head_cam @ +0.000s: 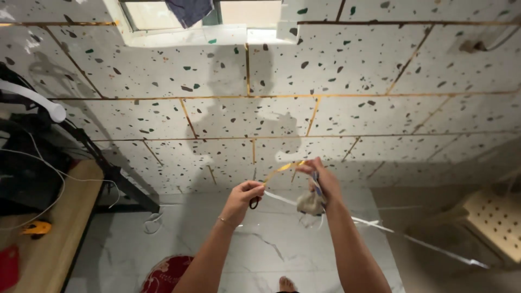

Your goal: Applying decorative gold tape to the joints of wall and ceiling panels.

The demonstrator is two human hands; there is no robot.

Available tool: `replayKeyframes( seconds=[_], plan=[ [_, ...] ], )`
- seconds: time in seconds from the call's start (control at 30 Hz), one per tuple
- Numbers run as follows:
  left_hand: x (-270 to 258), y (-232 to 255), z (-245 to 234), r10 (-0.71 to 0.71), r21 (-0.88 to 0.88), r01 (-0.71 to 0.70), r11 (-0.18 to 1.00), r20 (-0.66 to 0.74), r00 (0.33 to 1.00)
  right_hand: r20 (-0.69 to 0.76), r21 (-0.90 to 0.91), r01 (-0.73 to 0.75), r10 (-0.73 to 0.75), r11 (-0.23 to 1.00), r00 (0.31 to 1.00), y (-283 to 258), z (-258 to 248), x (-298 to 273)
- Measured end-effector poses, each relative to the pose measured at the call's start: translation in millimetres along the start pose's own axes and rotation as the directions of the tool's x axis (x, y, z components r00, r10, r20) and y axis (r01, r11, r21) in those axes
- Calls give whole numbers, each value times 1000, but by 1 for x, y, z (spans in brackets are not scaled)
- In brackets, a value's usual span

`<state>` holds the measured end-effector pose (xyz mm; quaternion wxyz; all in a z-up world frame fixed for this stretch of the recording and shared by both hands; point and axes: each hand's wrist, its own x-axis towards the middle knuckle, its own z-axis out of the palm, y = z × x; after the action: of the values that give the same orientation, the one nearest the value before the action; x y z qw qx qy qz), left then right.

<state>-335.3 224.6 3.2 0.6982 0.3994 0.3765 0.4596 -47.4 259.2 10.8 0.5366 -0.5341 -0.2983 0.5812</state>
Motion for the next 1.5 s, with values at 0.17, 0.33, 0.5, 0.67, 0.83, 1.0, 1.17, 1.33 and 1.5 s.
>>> replayKeyframes(
  seconds=[0.17, 0.33, 0.5, 0.67, 0.83, 1.0, 1.17, 1.33, 1.5],
  plan=[
    [29, 12, 49, 38, -68, -39, 997, -19, 999, 287, -387, 132, -17, 913, 958, -22, -10, -1],
    [64, 12, 91, 80, -54, -84, 995, -66, 995, 455, -375, 229, -37, 898, 890, -26, -27, -4],
    [79, 10, 123, 62, -66, -72, 995, -138, 988, 451, -372, 317, -129, 872, 883, -35, -46, -5],
    [97, 5, 135, 51, -119, -75, 990, -199, 979, 431, -507, 263, -23, 821, 902, -41, -66, -15],
    [119, 3, 134, 27, -172, -70, 983, -240, 970, 367, -520, 263, -65, 813, 928, -20, -88, -15],
    [131, 4, 138, 140, -70, -149, 986, -116, 983, 216, -450, 454, -399, 769, 891, -9, -124, -2],
    [110, 40, 173, 152, -7, -152, 988, 46, 987, -18, -406, 315, -352, 858, 936, -80, -116, -52],
    [124, -3, 165, 63, 117, -72, 991, 82, 995, -124, -263, 408, -450, 874, 884, -79, -125, -82],
    [120, -38, 170, 235, 244, -312, 918, 299, 925, -260, -147, 239, -271, 960, 927, -56, -115, -113]
  ],
)
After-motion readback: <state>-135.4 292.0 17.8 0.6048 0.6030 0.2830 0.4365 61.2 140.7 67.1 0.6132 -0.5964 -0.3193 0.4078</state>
